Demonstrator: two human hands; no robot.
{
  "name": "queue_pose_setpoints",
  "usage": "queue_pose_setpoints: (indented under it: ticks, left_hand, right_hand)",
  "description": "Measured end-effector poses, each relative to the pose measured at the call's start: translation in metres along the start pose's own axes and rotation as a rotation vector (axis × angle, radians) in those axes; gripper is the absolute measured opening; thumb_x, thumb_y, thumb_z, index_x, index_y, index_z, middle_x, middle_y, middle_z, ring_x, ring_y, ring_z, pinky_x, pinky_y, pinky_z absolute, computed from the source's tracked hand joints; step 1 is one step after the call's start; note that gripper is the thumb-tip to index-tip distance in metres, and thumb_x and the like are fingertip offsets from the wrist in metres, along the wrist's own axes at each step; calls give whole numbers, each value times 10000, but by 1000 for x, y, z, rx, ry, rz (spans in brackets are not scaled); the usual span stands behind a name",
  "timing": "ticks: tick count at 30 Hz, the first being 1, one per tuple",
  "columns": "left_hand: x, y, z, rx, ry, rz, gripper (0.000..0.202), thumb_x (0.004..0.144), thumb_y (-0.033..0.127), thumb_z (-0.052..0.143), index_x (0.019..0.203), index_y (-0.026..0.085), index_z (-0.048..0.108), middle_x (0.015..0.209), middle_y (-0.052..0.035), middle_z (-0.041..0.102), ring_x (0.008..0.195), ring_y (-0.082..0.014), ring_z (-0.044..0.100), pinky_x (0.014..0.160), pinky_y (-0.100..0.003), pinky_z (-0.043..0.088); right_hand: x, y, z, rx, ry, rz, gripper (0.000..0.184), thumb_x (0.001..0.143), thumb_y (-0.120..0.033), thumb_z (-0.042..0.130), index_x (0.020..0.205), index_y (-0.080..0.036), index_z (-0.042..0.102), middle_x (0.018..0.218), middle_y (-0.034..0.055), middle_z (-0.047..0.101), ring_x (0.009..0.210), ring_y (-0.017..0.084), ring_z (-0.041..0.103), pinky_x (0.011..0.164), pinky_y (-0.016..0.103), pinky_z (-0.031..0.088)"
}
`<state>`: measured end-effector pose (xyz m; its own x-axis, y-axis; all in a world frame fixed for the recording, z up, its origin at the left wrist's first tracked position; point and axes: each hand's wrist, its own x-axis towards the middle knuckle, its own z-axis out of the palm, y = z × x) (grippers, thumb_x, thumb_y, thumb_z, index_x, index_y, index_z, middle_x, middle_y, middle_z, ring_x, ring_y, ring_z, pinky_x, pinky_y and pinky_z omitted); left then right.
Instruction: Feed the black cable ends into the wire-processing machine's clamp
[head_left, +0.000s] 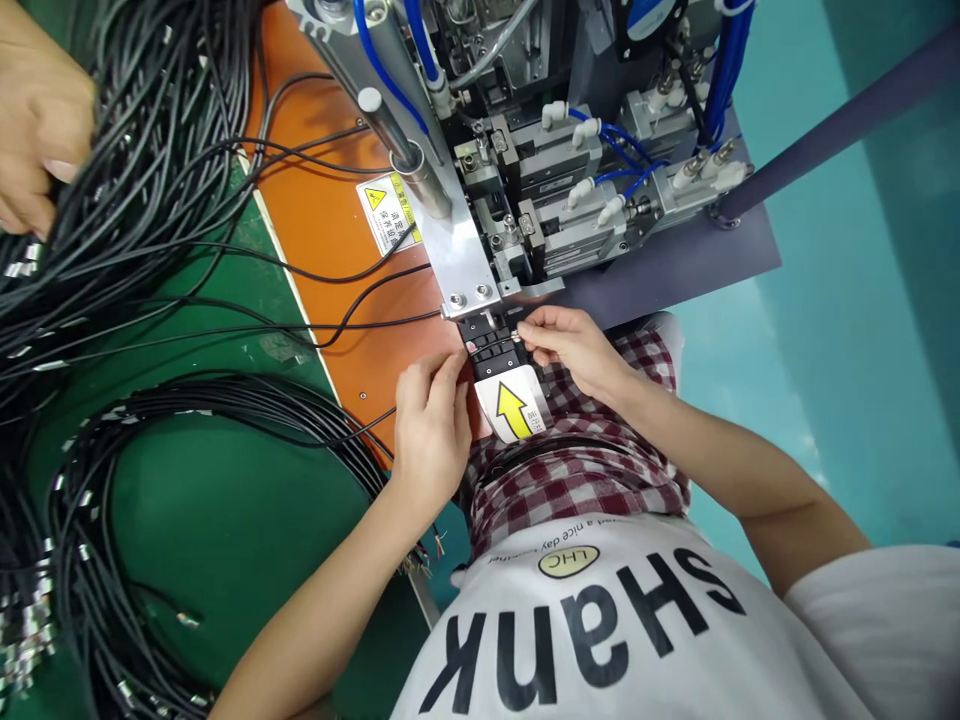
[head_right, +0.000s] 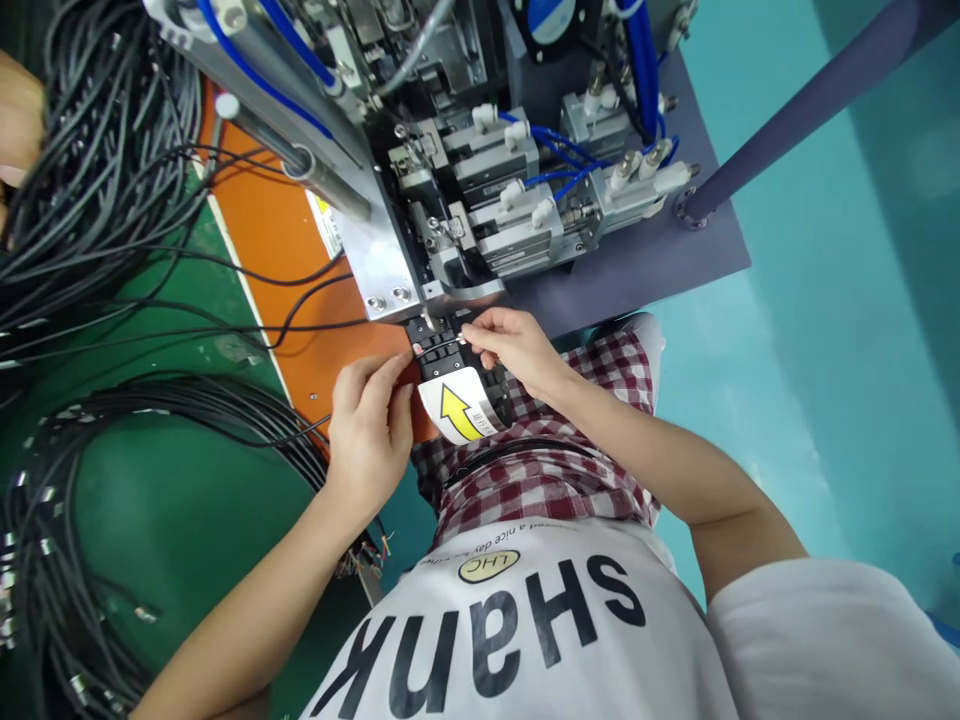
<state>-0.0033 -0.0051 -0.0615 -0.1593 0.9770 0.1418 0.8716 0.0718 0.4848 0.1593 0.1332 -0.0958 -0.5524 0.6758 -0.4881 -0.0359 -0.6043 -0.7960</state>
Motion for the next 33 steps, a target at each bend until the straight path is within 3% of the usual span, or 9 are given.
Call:
queue_pose_setpoints:
  ticks: [5, 10, 14, 18, 25, 27, 30, 33]
  left_hand:
    - [-27, -10, -6, 169, -31, -7, 549, 978, 185, 462, 1521, 146, 395, 1407, -222, 514, 1317, -326, 474, 1092, -504, 407]
    - [-14, -40, -22, 191, -178, 168, 563, 995, 218, 444, 1550, 217, 356, 1469, -170, 500, 1376, -300, 454, 1139, -482, 411]
    - [-11, -49, -32, 216, -209, 214, 568, 1000, 256, 438, 1558, 227, 339, 1481, -159, 504, 1382, -306, 460, 1129, -494, 436]
    - [-12, -48, -37, 253, -225, 247, 571, 998, 264, 432, 1560, 235, 335, 1480, -154, 509, 1358, -312, 485, 1087, -497, 479]
    - [38, -67, -41, 249, -207, 267, 524, 1001, 298, 384, 1512, 186, 416, 1449, -163, 523, 1341, -320, 490, 1095, -511, 452]
    - [46, -71, -51, 202, -199, 303, 492, 1009, 286, 356, 1482, 190, 450, 1449, -142, 527, 1337, -287, 498, 1110, -486, 441]
    - [39, -74, -79, 211, -189, 318, 462, 1005, 256, 371, 1453, 195, 467, 1419, -145, 546, 1281, -242, 545, 1034, -397, 492]
    - [24, -86, -111, 378, -128, 103, 424, 948, 285, 516, 1358, 181, 538, 1220, -155, 626, 1139, -267, 596, 922, -379, 506]
  right_hand:
    - [2, 2, -1, -45, -5, -31, 314, 766, -408, 807, 731, -160, 619, 663, -32, 586, 520, 57, 482, 521, 214, 381]
    - [2, 1, -1, -59, -37, -54, 318, 767, -416, 809, 746, -159, 624, 661, -40, 576, 524, 53, 483, 535, 206, 372]
    - [-3, 1, -9, -117, -32, -8, 417, 800, -569, 744, 822, -159, 672, 756, -3, 635, 572, 70, 534, 551, 211, 398]
    - [-12, 11, -30, -107, 114, 59, 586, 787, -722, 654, 910, -152, 707, 792, 16, 646, 563, 77, 538, 527, 217, 392]
    - [-30, 30, -43, -106, 151, 73, 542, 766, -679, 703, 926, -161, 696, 761, -1, 625, 597, 93, 527, 567, 224, 402]
    - [-38, 30, -42, -108, 147, 75, 501, 775, -647, 716, 932, -171, 701, 762, 0, 622, 603, 104, 525, 567, 234, 406]
    - [-54, 26, -46, -94, 135, 70, 406, 794, -590, 733, 917, -204, 713, 794, 15, 631, 657, 135, 548, 608, 259, 447]
    - [-68, 25, -60, -121, 157, 76, 353, 789, -558, 754, 906, -226, 732, 822, 33, 638, 681, 160, 565, 643, 289, 484]
